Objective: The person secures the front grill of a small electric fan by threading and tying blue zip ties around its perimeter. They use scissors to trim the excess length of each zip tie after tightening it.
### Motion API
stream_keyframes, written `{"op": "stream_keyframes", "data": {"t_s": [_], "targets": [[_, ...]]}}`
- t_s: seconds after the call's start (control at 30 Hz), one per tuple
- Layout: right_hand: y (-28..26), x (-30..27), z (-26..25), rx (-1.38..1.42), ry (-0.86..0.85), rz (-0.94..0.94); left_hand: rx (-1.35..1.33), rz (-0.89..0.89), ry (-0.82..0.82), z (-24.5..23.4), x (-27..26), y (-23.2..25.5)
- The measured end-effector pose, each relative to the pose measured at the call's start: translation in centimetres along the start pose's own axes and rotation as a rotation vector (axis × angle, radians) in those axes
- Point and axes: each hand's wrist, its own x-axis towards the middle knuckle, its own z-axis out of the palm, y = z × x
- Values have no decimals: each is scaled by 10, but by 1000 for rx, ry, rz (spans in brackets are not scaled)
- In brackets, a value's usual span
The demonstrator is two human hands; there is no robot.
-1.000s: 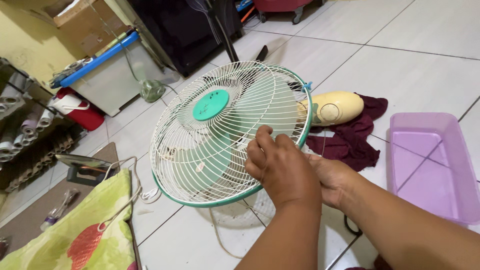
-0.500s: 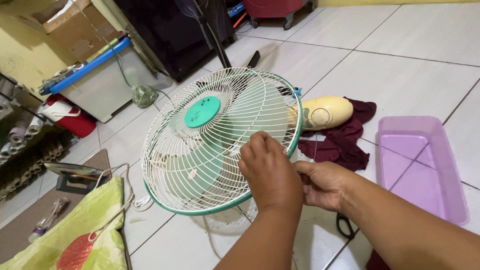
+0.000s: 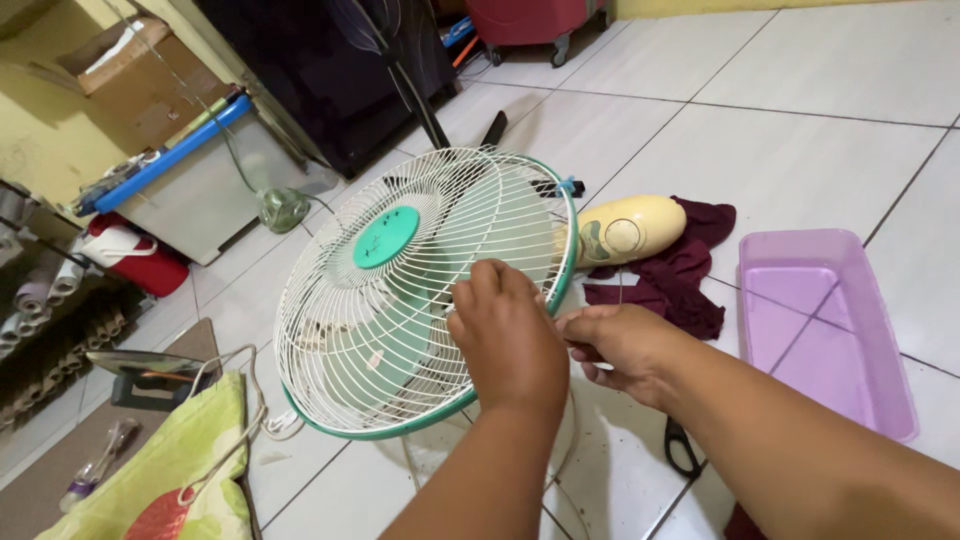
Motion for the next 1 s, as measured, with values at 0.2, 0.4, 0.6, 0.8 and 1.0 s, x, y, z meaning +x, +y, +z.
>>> {"op": "stream_keyframes", "data": {"t_s": [0.2,0.4,0.6,0.8,1.0], "targets": [[-11,3,21,10,61,-58,39,-47,-26,-12,29,-10],[-20,17,36,-7,58,-201,-30,-65,-17,-20,50,-26],[-29,26,56,9,67,-199,-41,-122,-16,-23,71,-42],[-26,34,71,-41,68,-287,-46,-188,-34,-28,78,-55],[-27,33,79,-8,60,-304,-79,-194,-29,-35,79,-61]]}}
